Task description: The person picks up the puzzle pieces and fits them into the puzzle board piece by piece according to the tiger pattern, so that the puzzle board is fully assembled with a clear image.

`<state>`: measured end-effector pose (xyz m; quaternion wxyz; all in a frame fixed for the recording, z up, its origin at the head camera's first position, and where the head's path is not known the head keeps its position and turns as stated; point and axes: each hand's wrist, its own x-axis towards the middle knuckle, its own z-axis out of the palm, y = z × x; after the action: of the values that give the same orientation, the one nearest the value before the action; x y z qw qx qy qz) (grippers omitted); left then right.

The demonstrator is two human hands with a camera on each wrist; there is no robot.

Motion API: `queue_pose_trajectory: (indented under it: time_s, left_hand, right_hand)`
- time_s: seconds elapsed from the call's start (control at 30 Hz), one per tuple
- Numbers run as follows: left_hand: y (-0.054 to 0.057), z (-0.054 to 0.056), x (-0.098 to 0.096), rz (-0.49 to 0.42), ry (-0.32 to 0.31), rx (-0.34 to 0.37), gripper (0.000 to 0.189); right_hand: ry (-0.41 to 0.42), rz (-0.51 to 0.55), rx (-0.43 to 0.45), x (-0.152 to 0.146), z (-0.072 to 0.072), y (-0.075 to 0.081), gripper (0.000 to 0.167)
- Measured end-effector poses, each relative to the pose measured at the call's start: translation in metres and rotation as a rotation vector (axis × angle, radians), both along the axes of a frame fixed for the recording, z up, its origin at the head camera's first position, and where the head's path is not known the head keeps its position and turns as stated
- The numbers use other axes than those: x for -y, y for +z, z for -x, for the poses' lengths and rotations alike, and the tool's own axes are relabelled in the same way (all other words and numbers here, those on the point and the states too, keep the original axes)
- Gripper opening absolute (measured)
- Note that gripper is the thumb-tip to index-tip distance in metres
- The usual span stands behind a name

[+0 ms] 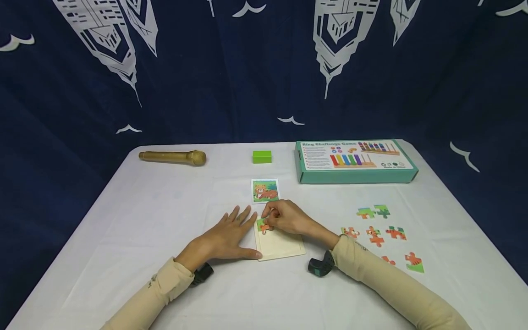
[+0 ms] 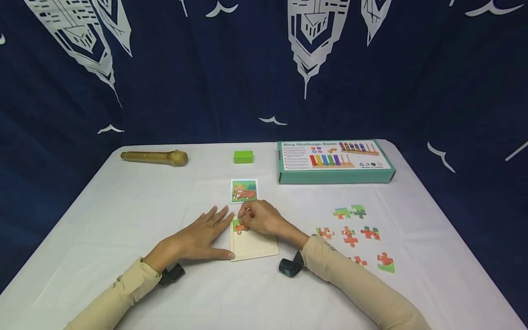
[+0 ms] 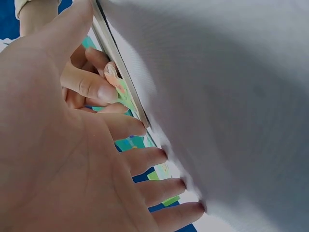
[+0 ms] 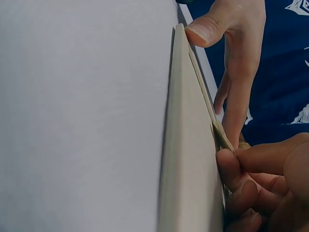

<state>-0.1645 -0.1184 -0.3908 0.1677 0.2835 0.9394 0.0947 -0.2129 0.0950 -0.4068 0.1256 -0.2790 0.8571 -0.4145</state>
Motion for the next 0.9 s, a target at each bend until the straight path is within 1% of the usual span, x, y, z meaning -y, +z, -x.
queue_pose_trajectory:
  time_s: [0.2, 0.27, 0.43, 0.57, 0.7, 0.9]
  left_hand:
    - [-0.001, 0.001, -0.001, -0.001, -0.005, 0.000, 0.103]
    - [-0.002, 0.001, 0.000, 0.003, -0.006, -0.004, 0.103]
    - [-0.003, 0.001, -0.001, 0.000, -0.007, -0.005, 0.103]
    - [-0.003, 0.001, -0.001, -0.002, -0.012, -0.007, 0.103]
    - [-0.003, 0.001, 0.000, -0.006, -0.015, -0.011, 0.103]
    - [-0.003, 0.000, -0.001, -0.012, -0.015, -0.017, 0.103]
  right_hand:
    - [-0.021, -0.025, -0.021, 0.002, -0.001, 0.000, 0.007]
    - [-0.028, -0.043, -0.048, 0.003, -0.001, -0.001, 0.007]
    - [-0.053, -0.110, -0.124, 0.007, -0.004, -0.002, 0.014]
    - [-0.060, -0.152, -0.183, 0.010, -0.006, -0.002, 0.014]
    - [-0.058, -0.161, -0.218, 0.010, -0.007, -0.003, 0.014]
    - [-0.033, -0.135, -0.221, 0.005, -0.010, 0.000, 0.011]
